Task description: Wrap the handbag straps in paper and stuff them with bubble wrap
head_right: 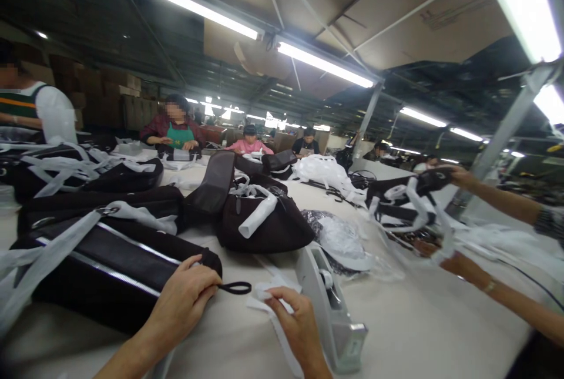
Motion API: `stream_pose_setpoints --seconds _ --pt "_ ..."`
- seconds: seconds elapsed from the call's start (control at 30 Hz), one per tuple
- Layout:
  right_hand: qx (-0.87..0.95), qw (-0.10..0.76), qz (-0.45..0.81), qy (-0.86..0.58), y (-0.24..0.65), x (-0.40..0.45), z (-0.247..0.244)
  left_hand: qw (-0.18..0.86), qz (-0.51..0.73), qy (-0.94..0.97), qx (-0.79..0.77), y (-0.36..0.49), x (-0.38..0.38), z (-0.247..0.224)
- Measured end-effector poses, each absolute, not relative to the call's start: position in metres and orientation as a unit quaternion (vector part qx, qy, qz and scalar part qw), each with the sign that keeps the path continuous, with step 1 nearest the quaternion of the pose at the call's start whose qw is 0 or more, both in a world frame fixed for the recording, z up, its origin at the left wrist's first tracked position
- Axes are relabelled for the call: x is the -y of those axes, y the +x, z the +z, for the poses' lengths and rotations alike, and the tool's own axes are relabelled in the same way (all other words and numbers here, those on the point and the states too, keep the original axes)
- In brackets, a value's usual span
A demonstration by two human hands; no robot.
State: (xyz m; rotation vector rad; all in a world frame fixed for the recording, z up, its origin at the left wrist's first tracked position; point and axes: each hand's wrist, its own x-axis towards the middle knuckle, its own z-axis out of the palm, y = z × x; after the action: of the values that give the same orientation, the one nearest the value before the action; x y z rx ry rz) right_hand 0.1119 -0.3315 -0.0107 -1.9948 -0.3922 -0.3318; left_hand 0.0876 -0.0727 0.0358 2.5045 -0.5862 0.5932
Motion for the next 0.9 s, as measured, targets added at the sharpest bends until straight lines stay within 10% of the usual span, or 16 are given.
stream_pose_setpoints --seconds 0.9 --pt "0.231 0.469 -0.177 -0.834 0.1103 0.3304 -0.0135 0.217 0.205 0.933 0.201 0.0862 0.0801 0.0332"
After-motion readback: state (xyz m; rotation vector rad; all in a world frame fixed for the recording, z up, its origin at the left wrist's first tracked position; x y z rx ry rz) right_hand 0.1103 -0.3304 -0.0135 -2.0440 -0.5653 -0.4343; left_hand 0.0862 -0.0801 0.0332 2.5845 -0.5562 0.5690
